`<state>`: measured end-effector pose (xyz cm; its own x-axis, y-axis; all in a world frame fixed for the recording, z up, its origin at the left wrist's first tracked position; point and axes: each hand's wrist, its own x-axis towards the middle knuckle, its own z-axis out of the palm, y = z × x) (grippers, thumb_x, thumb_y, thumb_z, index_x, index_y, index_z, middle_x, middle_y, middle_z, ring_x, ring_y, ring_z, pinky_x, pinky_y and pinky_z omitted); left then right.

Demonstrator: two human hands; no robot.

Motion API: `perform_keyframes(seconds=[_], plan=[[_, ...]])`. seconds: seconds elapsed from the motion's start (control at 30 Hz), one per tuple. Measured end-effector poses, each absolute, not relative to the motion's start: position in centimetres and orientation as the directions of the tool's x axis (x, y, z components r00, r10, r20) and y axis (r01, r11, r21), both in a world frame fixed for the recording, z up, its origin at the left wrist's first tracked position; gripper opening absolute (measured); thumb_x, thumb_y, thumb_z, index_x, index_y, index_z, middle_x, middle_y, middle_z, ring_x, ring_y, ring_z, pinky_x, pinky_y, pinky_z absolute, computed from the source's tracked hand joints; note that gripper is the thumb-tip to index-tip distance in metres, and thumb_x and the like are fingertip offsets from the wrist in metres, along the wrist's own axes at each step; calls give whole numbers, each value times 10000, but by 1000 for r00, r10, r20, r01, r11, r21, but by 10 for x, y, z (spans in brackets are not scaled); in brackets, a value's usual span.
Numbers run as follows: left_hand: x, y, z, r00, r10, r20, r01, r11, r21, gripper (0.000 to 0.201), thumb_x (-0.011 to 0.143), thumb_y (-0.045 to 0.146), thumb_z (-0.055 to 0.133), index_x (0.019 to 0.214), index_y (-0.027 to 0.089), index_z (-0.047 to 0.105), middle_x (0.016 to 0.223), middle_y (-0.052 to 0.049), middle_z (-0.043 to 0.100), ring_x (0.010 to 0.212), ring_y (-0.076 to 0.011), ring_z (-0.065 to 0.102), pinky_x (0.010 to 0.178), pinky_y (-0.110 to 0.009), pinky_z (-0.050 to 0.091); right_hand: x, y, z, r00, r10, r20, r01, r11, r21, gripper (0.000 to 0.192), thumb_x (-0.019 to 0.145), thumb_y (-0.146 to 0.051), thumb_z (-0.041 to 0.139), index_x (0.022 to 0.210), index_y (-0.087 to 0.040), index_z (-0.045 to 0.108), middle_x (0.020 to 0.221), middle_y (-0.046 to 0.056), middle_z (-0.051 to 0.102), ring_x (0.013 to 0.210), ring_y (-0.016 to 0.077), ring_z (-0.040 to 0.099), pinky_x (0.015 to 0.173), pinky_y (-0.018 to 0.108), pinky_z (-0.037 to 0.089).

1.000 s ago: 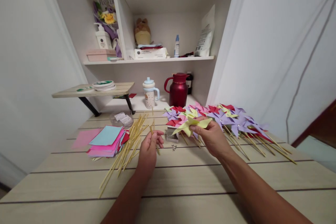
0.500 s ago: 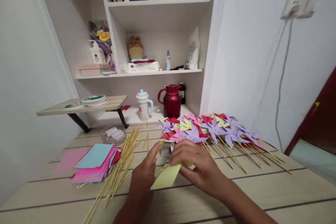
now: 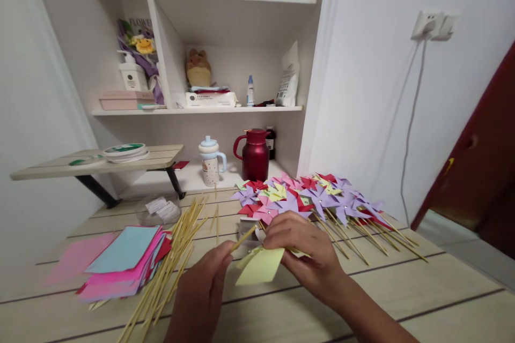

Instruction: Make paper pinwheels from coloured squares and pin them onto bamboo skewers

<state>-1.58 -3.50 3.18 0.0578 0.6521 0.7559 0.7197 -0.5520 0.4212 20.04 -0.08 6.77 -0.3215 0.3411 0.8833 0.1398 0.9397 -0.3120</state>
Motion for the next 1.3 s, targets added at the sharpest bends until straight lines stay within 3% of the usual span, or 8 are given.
perform_keyframes(seconds=[0.2,0.4,0.73,0.97,1.17,1.3], plan=[[-14,-38,35,131,569,812,704,-630,328,254,924,245,489,1031,242,720,933,-3,799,808,-135,760,687,-140,572,200,3,63,-260,416,871,120,909,-399,236,852,-81,646,978,-267,722,820,48,727,810,219,671,745,395,554],[-11,-39,33,172,556,813,658,-679,325,267,936,247,462,1026,248,713,920,-10,800,800,-138,761,655,-131,568,197,-2,67,-229,399,888,70,916,-394,263,846,-59,648,982,-271,724,818,43,731,804,213,678,742,390,548],[-9,-40,25,88,690,719,629,-598,497,259,933,252,488,1064,257,712,1004,-4,790,848,-139,755,725,-160,577,197,-6,69,-217,425,879,60,904,-422,252,847,-45,627,933,-262,719,784,38,728,792,211,676,736,390,551],[-11,-38,20,235,575,784,603,-719,347,312,920,217,480,1166,262,666,994,-7,786,867,-139,747,708,-164,577,196,-9,73,-204,384,900,26,922,-387,245,837,-18,635,917,-238,708,771,30,730,780,191,678,756,373,550],[-10,-37,16,152,544,825,669,-671,320,256,936,250,513,1132,252,678,921,19,782,788,-101,740,689,-126,559,195,-9,75,-230,367,902,-4,926,-378,232,824,-3,639,903,-209,708,796,44,724,773,180,670,726,354,549],[-6,-40,27,101,455,885,732,-636,243,263,960,278,476,1029,213,720,833,16,784,690,-95,739,642,-113,555,195,-8,74,-223,379,898,-6,921,-390,236,826,1,631,897,-209,711,786,40,717,777,178,670,722,351,547]])
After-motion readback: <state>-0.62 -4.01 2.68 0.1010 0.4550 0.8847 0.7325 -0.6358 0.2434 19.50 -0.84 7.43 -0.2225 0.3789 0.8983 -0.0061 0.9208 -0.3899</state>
